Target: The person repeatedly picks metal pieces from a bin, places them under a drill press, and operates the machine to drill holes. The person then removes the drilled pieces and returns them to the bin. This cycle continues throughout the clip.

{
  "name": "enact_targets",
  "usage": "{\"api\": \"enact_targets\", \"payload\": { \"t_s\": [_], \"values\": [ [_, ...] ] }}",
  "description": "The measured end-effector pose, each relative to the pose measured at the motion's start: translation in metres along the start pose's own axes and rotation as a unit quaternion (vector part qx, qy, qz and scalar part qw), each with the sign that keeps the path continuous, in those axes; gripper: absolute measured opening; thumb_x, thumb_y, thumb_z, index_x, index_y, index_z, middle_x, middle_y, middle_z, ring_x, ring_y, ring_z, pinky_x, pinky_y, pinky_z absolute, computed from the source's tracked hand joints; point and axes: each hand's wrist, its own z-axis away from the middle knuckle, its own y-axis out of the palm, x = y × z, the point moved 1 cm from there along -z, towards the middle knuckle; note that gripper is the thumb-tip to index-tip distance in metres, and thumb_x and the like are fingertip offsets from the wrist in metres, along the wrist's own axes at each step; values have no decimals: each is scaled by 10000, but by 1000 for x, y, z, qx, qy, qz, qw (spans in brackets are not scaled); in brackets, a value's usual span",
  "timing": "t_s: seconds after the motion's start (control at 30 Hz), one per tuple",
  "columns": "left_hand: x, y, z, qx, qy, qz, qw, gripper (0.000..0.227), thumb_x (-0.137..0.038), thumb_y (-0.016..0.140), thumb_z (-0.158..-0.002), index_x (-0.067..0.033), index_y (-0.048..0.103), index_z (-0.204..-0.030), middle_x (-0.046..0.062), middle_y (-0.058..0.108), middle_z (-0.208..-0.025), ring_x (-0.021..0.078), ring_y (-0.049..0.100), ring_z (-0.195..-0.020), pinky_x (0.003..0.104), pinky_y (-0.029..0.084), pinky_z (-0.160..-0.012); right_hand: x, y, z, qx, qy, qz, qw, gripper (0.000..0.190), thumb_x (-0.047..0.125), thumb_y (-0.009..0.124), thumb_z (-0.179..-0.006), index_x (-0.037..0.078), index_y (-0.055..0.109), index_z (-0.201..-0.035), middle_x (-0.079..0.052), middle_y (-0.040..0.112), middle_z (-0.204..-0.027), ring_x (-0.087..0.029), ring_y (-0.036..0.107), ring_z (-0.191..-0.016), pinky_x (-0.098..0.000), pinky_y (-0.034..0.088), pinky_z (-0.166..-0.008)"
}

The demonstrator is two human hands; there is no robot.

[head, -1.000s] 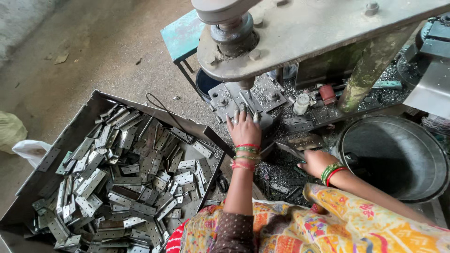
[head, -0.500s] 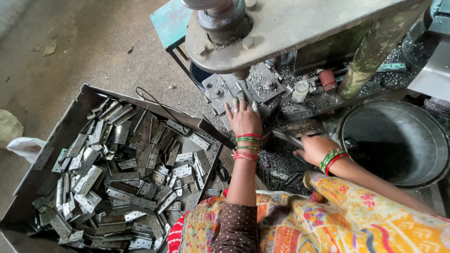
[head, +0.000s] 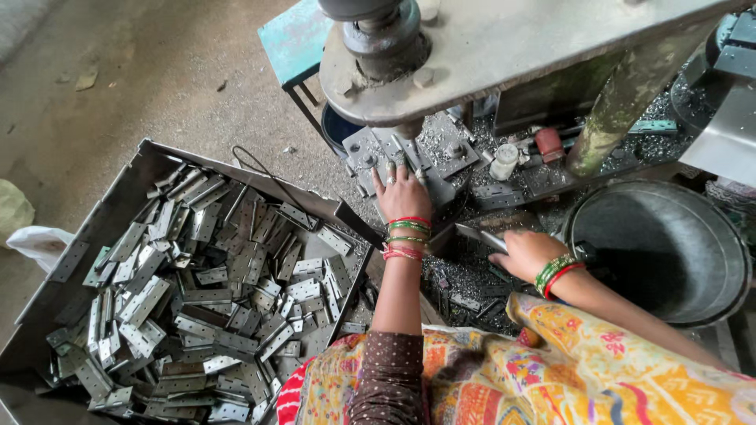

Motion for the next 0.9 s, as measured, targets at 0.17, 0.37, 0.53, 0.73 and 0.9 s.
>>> {"api": "enact_targets", "payload": {
  "t_s": [0.17, 0.37, 0.53, 0.73, 0.9],
  "values": [
    [-1, -3, 3, -30, 28, 3, 999, 278, -251, 577, -931, -115, 772, -1075, 87, 664, -1288, 286, 519, -1352, 561, 142, -1252, -5, 28, 14, 22, 45, -42, 998, 435, 534, 581, -947, 124, 634, -1086, -163, 761, -853, -345, 768, -790, -511, 602, -733],
    [0, 1, 5, -36, 41, 23, 998, 278, -255, 580, -929, -122, 782, -1065, 91, 673, -1235, 289, 518, -1355, 565, 145, -1261, -7, 10, -4, -7, -3, -55, 998, 491, 539, 674, -871, 79, 631, -1036, -193, 740, -830, -393, 741, -805, -526, 584, -734],
    [6, 10, -1, -8, 28, 1, 1000, 281, -298, 583, -934, -112, 787, -985, 92, 667, -1266, 279, 515, -1363, 559, 159, -1250, -1, 3, 1, -51, -22, -10, 998, 483, 546, 673, -870, 76, 651, -982, -184, 737, -854, -393, 739, -803, -515, 594, -727],
    [9, -8, -2, -64, 45, 45, 996, 242, -262, 586, -933, -119, 781, -941, 91, 672, -1304, 260, 573, -1297, 540, 197, -1253, -24, 62, 2, -49, 5, -37, 998, 468, 557, 591, -914, 116, 623, -1069, -192, 745, -832, -394, 749, -777, -526, 599, -694],
    [39, -30, 56, -146, 56, 185, 970, 219, -172, 625, -925, -83, 689, -1115, 110, 679, -1190, 314, 626, -1186, 521, 396, -1179, -37, 55, 0, -12, -10, -27, 999, 501, 579, 601, -905, 91, 635, -1017, -224, 744, -821, -429, 747, -811, -558, 589, -728]
  ]
}}
